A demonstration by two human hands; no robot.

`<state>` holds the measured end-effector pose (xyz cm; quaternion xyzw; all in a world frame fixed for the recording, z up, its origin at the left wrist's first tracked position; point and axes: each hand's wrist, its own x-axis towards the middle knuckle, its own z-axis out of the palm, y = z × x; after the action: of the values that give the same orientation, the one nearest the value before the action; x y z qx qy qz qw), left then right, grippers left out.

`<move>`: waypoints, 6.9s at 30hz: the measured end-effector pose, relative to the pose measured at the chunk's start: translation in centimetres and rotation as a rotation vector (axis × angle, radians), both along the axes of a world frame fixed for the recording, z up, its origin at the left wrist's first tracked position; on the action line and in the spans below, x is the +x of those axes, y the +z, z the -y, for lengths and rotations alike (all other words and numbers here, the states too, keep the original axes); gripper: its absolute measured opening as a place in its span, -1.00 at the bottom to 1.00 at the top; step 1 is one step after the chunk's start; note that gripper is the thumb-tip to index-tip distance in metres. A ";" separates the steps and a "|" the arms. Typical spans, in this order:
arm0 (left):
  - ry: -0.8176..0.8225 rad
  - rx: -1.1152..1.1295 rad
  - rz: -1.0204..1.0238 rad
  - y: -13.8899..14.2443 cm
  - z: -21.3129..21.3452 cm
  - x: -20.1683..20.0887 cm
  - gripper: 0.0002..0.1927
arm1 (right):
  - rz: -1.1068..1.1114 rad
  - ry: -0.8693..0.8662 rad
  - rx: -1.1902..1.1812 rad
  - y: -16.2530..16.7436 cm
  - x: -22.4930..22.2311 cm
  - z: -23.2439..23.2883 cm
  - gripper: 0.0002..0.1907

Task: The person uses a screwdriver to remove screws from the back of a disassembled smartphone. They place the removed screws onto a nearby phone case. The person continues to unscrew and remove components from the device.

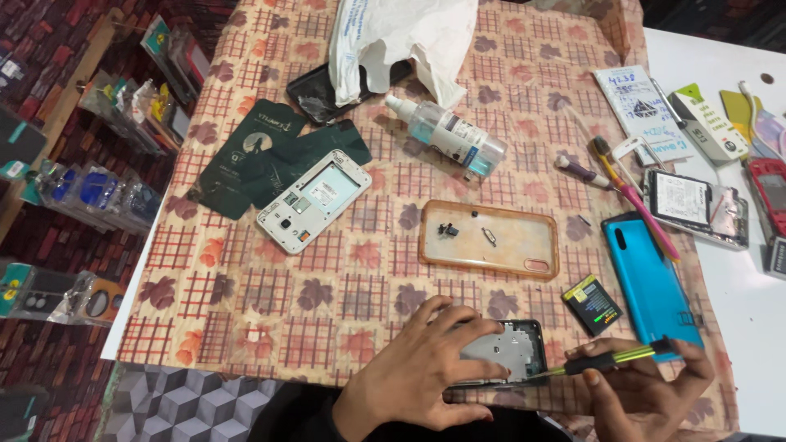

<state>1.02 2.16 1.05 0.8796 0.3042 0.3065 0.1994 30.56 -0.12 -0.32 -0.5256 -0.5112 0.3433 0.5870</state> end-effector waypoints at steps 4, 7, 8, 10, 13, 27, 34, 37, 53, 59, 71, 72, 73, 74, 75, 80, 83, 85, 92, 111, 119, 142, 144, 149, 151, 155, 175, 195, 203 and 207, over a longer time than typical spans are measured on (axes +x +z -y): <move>-0.007 -0.001 -0.020 0.2 -0.3 0.1 -0.56 | 0.122 -0.105 -0.119 -0.9 0.4 0.9 -0.02; 0.020 0.016 -0.024 0.2 -0.3 0.3 -0.58 | 0.078 -0.063 -0.054 -1.3 0.1 0.8 -0.02; 0.023 0.014 -0.018 0.2 -0.3 0.3 -0.59 | 0.069 -0.050 -0.040 -1.4 0.1 0.7 -0.02; 0.029 0.009 -0.008 0.2 -0.3 0.3 -0.61 | 0.040 -0.023 -0.005 -1.4 -0.1 0.5 -0.02; 0.021 -0.007 -0.002 0.1 -0.4 0.2 -0.62 | 0.102 -0.032 -0.033 -1.1 -0.3 0.4 -0.01; 0.010 -0.032 -0.035 -0.8 -0.6 0.4 -0.63 | 0.080 -0.027 -0.075 -0.6 -0.7 0.2 -0.07; 0.020 -0.031 -0.027 -0.7 -0.5 0.4 -0.64 | 0.067 -0.032 -0.058 -0.3 -1.1 0.3 -0.07; 0.023 -0.028 -0.028 -0.5 -0.5 0.3 -0.64 | 0.080 -0.033 -0.070 0.0 -1.2 0.4 -0.08; 0.018 -0.030 -0.016 -0.7 -0.4 0.4 -0.65 | 0.135 -0.069 -0.083 0.2 -1.2 0.5 -0.13; 0.021 -0.022 -0.021 -0.8 -0.5 0.4 -0.65 | 0.178 -0.044 -0.052 -0.1 -1.3 0.7 -0.17; 0.042 -0.004 -0.046 0.0 -0.4 0.4 -0.67 | 0.581 0.275 0.127 -9.0 3.6 2.2 -0.54; 0.043 -0.004 -0.045 0.0 -0.4 0.5 -0.67 | 0.526 0.283 0.092 -9.1 3.8 2.5 -0.57; 0.045 -0.004 -0.045 0.0 -0.4 0.5 -0.67 | 0.427 0.282 0.059 -9.1 3.8 2.9 -0.59; 0.043 -0.004 -0.041 -0.1 -0.4 0.5 -0.67 | 0.191 0.342 0.033 -8.6 4.4 3.0 -0.56; 0.041 -0.005 -0.038 -0.1 -0.4 0.4 -0.66 | -0.047 0.390 0.010 -8.0 4.9 3.1 -0.51; 0.043 -0.006 -0.041 -0.3 -0.4 0.5 -0.67 | -0.392 0.708 -0.602 -4.2 7.2 1.6 -0.36; 0.038 -0.018 -0.040 -0.4 -0.5 0.6 -0.68 | -0.876 0.877 -0.676 -2.5 6.4 1.2 -0.35; 0.034 -0.027 -0.041 -0.4 -0.4 0.5 -0.68 | -0.818 0.319 -0.789 -1.8 5.4 1.2 -0.32; 0.044 -0.009 -0.023 -0.3 -0.5 0.7 -0.69 | -0.832 0.754 -0.977 -2.3 7.3 0.1 -0.25; 0.181 -0.050 -0.002 0.2 1.5 2.5 -0.75 | -0.816 0.762 -0.935 -5.5 9.0 1.5 -0.29; 0.211 -0.032 -0.010 0.1 1.8 2.8 -0.74 | -0.682 0.302 -0.596 -3.8 5.5 2.0 -0.25; 0.206 0.005 0.020 0.1 1.7 2.7 -0.77 | -0.641 0.118 -0.787 -3.5 7.4 1.9 -0.20; 0.193 -0.010 0.035 0.2 1.7 2.6 -0.76 | -0.556 0.469 -0.759 -4.1 7.7 1.4 -0.21; 0.178 -0.032 0.048 0.4 1.8 2.5 -0.74 | -0.568 1.144 -0.402 -9.1 12.0 0.2 -0.24; 0.188 -0.016 0.045 0.5 1.7 2.5 -0.74 | -0.385 1.047 -0.485 -11.3 12.8 0.4 -0.30; 0.206 0.008 0.035 0.6 1.9 2.4 -0.73 | -0.024 0.837 -0.633 -11.9 11.9 1.0 -0.40; 0.190 -0.005 0.003 0.5 1.8 2.5 -0.76 | -1.068 0.617 -0.565 -2.6 5.7 1.2 -0.39; 0.204 0.007 0.026 0.3 1.7 2.6 -0.75 | -0.895 0.629 -0.713 -4.5 7.5 2.0 -0.34; 0.216 -0.182 0.234 1.0 1.3 1.8 -0.58 | -0.907 0.641 -0.594 -4.7 6.7 1.2 -0.34; 0.323 -0.356 0.499 1.4 0.8 1.0 -0.61 | -0.723 0.415 -0.250 -4.2 4.9 1.9 -0.30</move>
<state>2.05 1.33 2.47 0.6693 0.4301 0.4821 0.3669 35.41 -1.97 -4.53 -0.3247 -0.3221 0.6753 0.5786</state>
